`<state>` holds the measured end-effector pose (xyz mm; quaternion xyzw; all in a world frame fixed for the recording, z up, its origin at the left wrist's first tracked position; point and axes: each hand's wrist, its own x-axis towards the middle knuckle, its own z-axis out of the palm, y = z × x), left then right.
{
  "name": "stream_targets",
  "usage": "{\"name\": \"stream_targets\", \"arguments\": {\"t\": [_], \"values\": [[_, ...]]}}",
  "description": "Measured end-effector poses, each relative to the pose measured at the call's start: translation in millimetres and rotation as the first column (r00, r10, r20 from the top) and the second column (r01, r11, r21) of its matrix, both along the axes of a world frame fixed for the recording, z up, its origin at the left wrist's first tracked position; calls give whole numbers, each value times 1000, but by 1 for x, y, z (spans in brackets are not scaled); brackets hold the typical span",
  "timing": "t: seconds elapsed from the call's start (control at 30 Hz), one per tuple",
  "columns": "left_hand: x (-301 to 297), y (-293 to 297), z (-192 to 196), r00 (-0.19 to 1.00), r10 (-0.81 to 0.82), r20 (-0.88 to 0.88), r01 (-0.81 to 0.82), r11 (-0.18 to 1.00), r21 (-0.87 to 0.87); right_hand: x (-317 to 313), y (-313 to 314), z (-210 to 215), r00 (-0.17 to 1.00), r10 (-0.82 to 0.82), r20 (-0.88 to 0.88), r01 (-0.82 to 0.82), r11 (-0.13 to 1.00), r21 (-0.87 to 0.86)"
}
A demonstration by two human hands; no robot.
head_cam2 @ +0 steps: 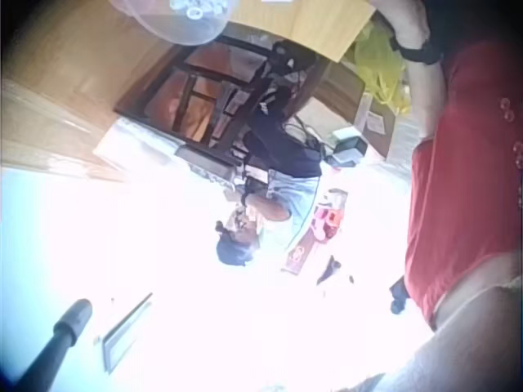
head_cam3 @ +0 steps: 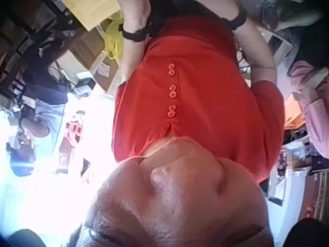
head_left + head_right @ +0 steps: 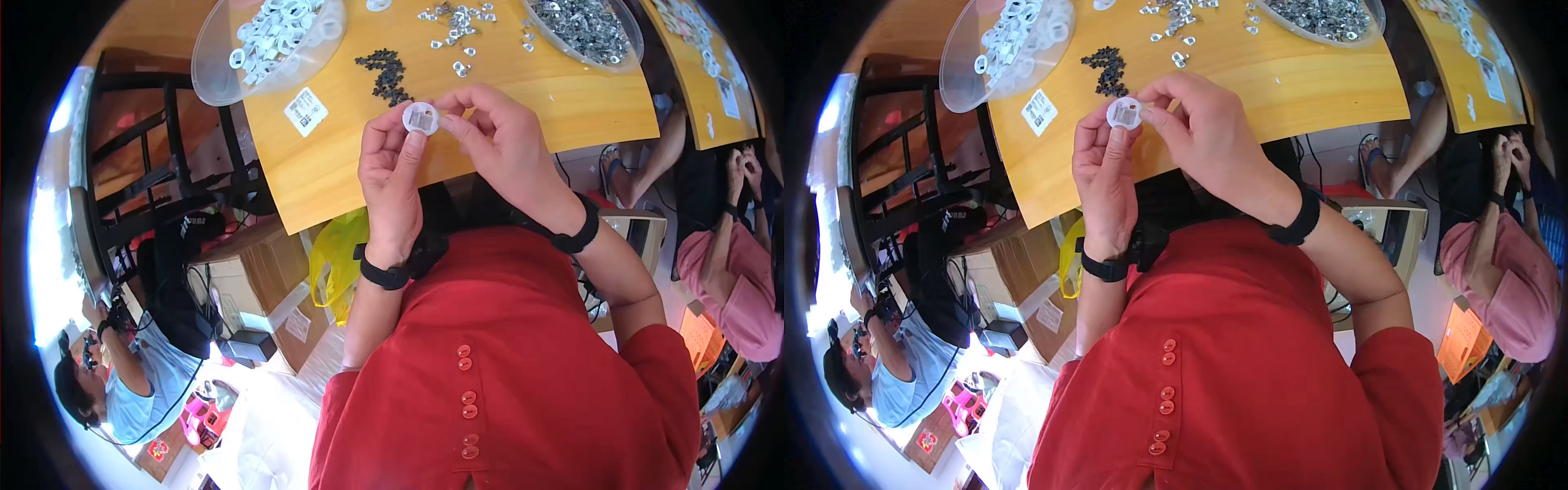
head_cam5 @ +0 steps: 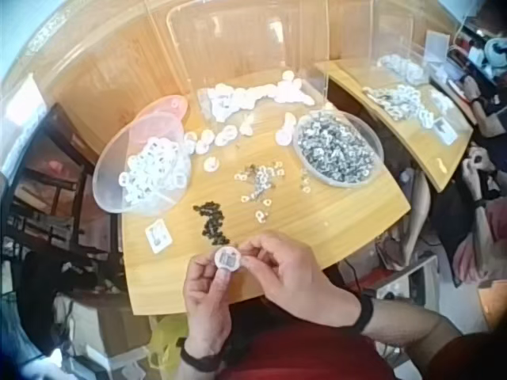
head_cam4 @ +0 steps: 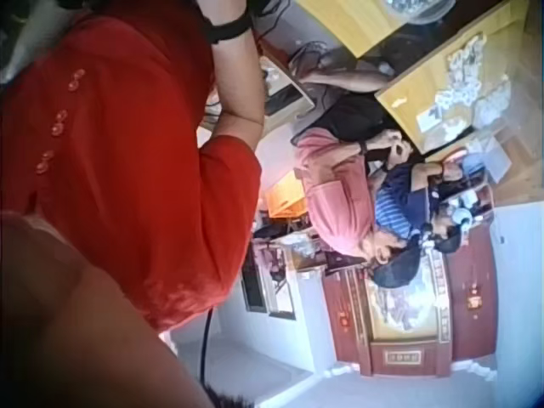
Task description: Assembling small black plastic components into a white circular plastic base and bagging the finished products.
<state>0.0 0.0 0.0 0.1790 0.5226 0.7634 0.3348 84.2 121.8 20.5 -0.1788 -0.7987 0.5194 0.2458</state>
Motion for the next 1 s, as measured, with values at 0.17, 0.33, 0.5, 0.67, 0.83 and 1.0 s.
{"name": "stream_targets", "arguments": {"t": [0.17, 0.33, 0.5, 0.67, 0.83, 1.0], "values": [[0, 1, 2, 997, 50, 65, -52, 998, 31, -13, -10, -2, 996, -12, -88, -48, 763, -645], [7, 12, 11, 975, 90, 204, -102, 994, 49, -19, -25, -11, 988, -75, -134, -40, 718, -695], [10, 19, 13, 926, 118, 359, -159, 983, 88, -22, -32, -15, 975, -153, -159, 14, 762, -648], [12, 24, 14, 946, 193, 261, -203, 979, 15, -21, -38, -13, 968, -209, -138, 97, 820, -563], [9, 21, 15, 951, 210, 226, -214, 977, -7, -21, -37, -12, 965, -220, -140, 145, 898, -416], [10, 15, 22, 963, 227, 145, -230, 973, 6, -23, -33, -7, 959, -203, -196, 106, 904, -414]]}}
